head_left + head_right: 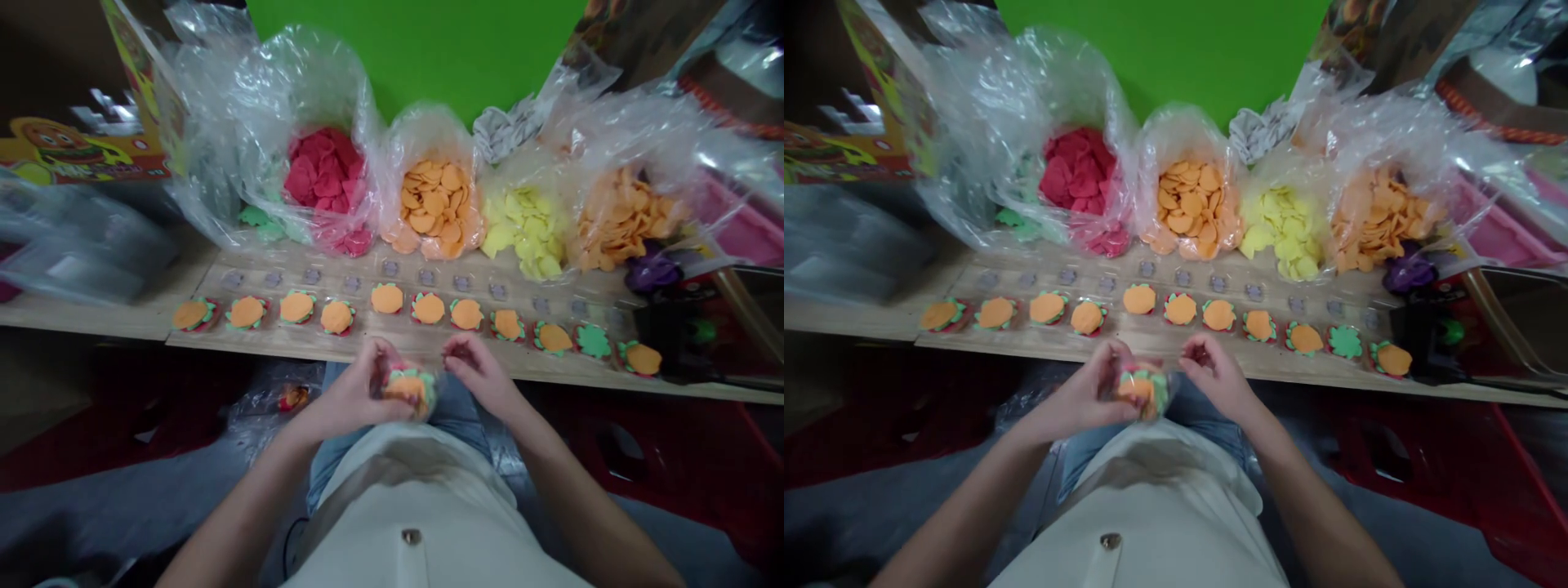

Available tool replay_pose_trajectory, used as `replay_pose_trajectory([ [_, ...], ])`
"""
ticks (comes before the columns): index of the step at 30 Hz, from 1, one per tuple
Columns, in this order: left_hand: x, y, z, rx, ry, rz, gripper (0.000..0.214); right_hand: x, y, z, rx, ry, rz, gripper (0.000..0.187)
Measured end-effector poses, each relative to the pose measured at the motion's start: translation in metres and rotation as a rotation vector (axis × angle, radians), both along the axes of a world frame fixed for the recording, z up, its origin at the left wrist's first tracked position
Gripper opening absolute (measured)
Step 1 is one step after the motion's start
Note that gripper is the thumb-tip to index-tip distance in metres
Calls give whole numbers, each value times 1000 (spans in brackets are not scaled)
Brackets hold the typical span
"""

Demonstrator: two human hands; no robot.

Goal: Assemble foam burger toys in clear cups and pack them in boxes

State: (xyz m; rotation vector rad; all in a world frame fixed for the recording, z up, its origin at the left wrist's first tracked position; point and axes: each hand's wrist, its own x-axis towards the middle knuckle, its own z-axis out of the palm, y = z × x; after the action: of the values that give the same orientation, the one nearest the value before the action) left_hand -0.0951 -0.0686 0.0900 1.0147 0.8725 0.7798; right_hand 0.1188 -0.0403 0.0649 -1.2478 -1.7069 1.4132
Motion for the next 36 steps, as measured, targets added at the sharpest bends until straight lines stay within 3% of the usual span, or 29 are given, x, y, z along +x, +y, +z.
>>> replay_pose_trajectory([
  [2, -7, -9, -5, -25, 63, -223, 44, -1, -5, 7, -13, -41, 182, 21],
  [4, -9, -22, -13, -52, 84, -264, 42, -5, -16, 12, -78, -110, 392, 16],
  [8, 0, -50, -28, -96, 27, -76, 24, -12, -36, 18, -158, -208, 550, 7],
  [13, 10, -67, -28, 69, 204, 183, 16, -14, -44, 26, -13, -407, 613, 3],
  [16, 13, -68, -24, 104, 311, 186, 16, -14, -46, 27, 110, -525, 687, 4],
  [21, 15, -67, -21, 253, 446, 7, 12, -8, -54, 22, 239, -591, 784, 12],
  [27, 15, -68, -22, 384, 492, -156, 13, -5, -74, 11, 288, -599, 655, 12],
  [32, 13, -68, -21, 489, 514, -188, 14, -7, -83, -1, 405, -511, 557, 11],
  [36, 14, -68, -25, 468, 517, -163, 15, -9, -84, -7, 368, -496, 528, 8],
])
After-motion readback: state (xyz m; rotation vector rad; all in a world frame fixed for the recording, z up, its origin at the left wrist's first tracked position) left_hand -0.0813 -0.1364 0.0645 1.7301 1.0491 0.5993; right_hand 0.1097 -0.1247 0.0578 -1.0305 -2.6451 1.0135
